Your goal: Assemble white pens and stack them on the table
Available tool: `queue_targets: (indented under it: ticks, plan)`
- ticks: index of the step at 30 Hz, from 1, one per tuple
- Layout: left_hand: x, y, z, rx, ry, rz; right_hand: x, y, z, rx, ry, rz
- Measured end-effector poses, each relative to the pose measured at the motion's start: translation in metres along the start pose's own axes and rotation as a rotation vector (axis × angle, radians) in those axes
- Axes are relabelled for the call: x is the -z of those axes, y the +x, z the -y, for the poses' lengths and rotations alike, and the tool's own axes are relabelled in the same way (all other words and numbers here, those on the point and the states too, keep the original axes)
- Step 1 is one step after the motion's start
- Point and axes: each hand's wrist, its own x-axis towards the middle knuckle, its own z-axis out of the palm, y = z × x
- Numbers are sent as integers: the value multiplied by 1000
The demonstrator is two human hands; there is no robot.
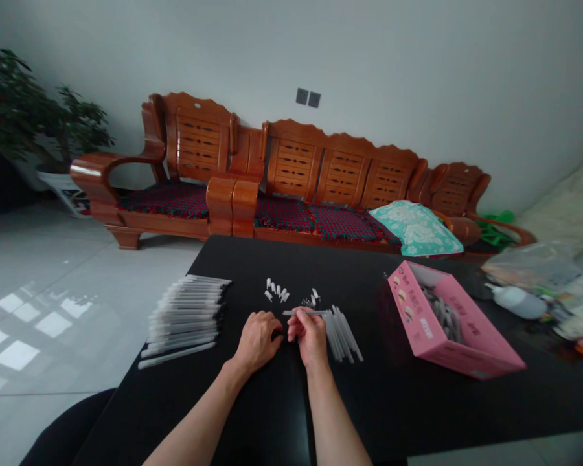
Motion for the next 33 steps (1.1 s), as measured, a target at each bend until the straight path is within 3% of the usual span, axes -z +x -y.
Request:
queue_targets:
  ticks: [4, 10, 14, 33]
  plan:
    - [-2, 4, 2, 64, -163, -53, 0, 0, 0, 3, -4, 1]
    - [1, 8, 18, 418, -949, -143, -1, 0, -1, -1, -17, 4]
    - [1, 6, 22, 457, -1230, -129, -2, -1, -2, -10, -30, 19]
    - [0, 5, 18, 482, -1310, -100, -6, -4, -1, -12, -84, 87]
